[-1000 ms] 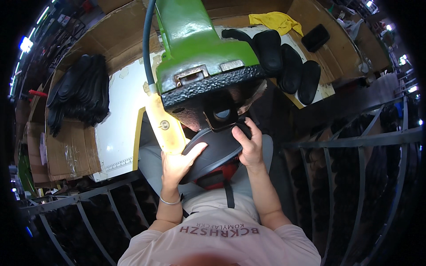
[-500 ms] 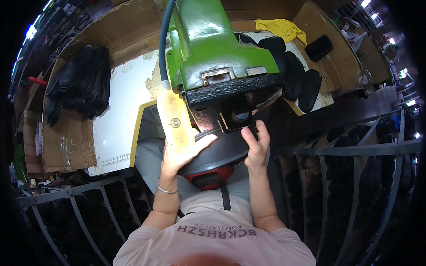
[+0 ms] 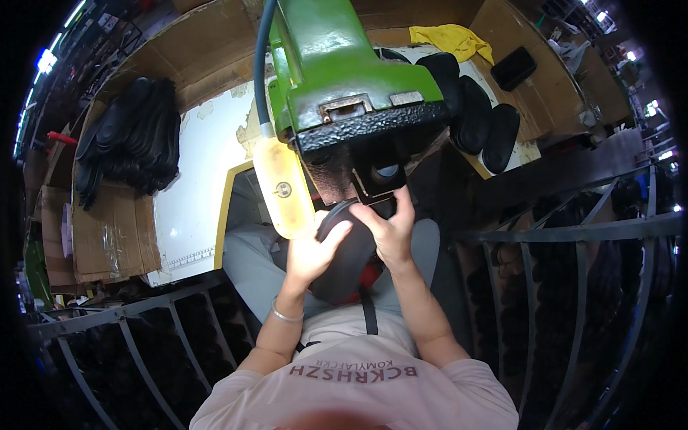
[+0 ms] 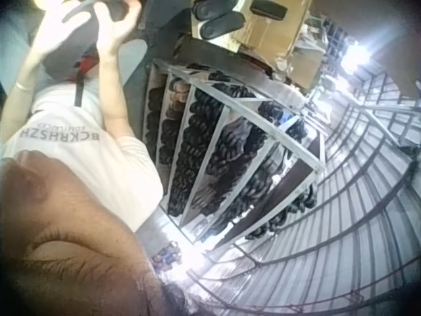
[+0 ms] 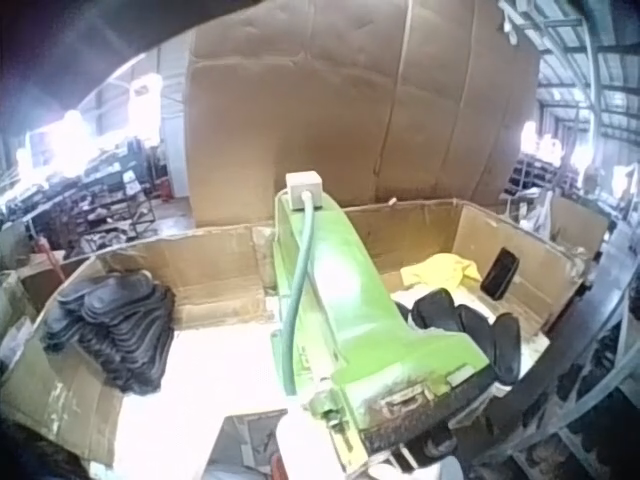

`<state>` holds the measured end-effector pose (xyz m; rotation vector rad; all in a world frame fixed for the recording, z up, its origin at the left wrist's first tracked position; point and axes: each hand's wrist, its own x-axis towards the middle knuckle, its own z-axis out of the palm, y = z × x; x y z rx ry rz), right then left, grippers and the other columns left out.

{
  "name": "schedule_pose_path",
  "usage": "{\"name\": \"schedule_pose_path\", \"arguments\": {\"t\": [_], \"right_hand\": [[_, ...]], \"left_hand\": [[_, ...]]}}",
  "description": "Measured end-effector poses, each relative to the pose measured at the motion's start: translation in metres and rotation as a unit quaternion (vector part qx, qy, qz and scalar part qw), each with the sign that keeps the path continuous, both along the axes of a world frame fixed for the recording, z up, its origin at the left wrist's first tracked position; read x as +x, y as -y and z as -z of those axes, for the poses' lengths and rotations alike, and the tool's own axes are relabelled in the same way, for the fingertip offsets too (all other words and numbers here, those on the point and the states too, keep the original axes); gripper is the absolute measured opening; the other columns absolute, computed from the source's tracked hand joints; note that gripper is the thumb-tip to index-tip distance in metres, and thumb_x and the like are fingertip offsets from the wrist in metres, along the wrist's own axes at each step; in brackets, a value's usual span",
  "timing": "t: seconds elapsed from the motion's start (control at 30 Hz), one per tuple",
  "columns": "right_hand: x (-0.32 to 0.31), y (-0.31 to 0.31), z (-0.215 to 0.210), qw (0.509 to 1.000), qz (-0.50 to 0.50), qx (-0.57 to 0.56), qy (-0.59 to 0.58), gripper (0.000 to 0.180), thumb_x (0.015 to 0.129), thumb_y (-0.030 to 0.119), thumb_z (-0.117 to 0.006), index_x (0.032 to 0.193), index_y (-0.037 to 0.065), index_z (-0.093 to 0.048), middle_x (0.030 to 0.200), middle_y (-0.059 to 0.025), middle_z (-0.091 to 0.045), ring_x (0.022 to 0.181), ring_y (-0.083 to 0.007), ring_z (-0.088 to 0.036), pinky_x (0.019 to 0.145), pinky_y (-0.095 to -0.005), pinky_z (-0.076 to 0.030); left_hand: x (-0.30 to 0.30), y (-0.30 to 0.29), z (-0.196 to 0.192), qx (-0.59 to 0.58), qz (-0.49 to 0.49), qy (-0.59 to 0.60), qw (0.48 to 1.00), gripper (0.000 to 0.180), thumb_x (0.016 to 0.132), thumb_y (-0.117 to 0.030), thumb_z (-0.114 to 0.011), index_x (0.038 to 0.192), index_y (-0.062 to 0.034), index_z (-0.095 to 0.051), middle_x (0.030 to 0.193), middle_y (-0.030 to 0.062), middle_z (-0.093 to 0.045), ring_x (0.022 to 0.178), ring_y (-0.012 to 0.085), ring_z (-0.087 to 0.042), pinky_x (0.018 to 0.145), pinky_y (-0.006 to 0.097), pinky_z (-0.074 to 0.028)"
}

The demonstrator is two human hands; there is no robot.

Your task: The recorder is manufacturing shoes, specifically handling soles through a machine and organizing them on racks.

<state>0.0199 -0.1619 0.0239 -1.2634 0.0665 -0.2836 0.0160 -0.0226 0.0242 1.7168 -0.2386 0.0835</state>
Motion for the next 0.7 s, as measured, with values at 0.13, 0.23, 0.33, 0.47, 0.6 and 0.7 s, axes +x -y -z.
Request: {"name": "schedule_pose_path", "arguments": {"t": [0.13,0.23,0.33,0.47,0.6,0.7], "right_hand": [[-0.061,0.007,0.037,0.991,-0.064,0.031,-0.114,0.051,0.075,0.006,-0.07,0.12,-0.002,-0.048,0.112,-0.0092,-0.057,0.101,-0.017,-0.056,0.089,-0.0303,-0.044],[-0.122,0.011,0.059,0.95,-0.219,-0.049,-0.218,0.053,0.075,0.008,-0.072,0.12,-0.008,-0.049,0.113,-0.011,-0.058,0.104,-0.0163,-0.054,0.091,-0.0304,-0.043],[-0.154,0.038,0.068,0.937,-0.213,0.052,-0.271,0.047,0.076,0.005,-0.07,0.116,-0.009,-0.051,0.11,-0.0124,-0.059,0.102,-0.0154,-0.056,0.088,-0.0274,-0.044],[-0.156,0.09,0.054,0.971,-0.109,0.038,-0.21,0.039,0.074,0.005,-0.065,0.109,-0.008,-0.054,0.103,-0.01,-0.062,0.092,-0.0138,-0.059,0.082,-0.0253,-0.046],[-0.122,0.125,0.023,0.988,0.014,0.007,-0.153,0.034,0.075,0.009,-0.06,0.105,-0.004,-0.054,0.097,-0.0076,-0.06,0.087,-0.0122,-0.057,0.079,-0.0256,-0.046],[-0.083,0.138,0.007,0.985,0.112,-0.016,-0.127,0.029,0.079,0.008,-0.057,0.105,-0.002,-0.054,0.094,-0.0067,-0.06,0.084,-0.0118,-0.058,0.077,-0.0242,-0.046]], "left_hand": [[0.011,0.011,-0.004,-0.004,0.018,-0.037,0.999,0.018,0.078,-0.012,-0.073,0.086,0.003,-0.067,0.074,0.0144,-0.069,0.066,0.0162,-0.068,0.058,0.028,-0.05],[0.002,0.014,0.012,-0.009,-0.016,0.015,1.0,0.016,0.078,-0.01,-0.072,0.084,0.0037,-0.067,0.072,0.0136,-0.068,0.06,0.0155,-0.066,0.056,0.027,-0.05],[-0.012,0.011,0.026,-0.099,-0.054,0.004,0.994,0.01,0.079,-0.005,-0.07,0.08,0.0046,-0.068,0.067,0.009,-0.067,0.052,0.0105,-0.06,0.05,0.024,-0.044],[-0.024,0.011,0.022,-0.186,0.025,-0.146,0.971,0.026,0.082,0.007,-0.061,0.107,0.0055,-0.054,0.091,0.0084,-0.064,0.077,0.0079,-0.06,0.07,0.019,-0.049],[-0.027,0.025,0.034,-0.228,0.027,-0.149,0.962,0.026,0.083,0.008,-0.06,0.107,0.0051,-0.054,0.096,0.0083,-0.063,0.081,0.0083,-0.06,0.071,0.02,-0.049],[-0.025,0.032,0.034,-0.215,0.038,-0.176,0.96,0.024,0.083,0.007,-0.06,0.107,0.0049,-0.054,0.097,0.0076,-0.063,0.082,0.008,-0.059,0.072,0.02,-0.049]]}}
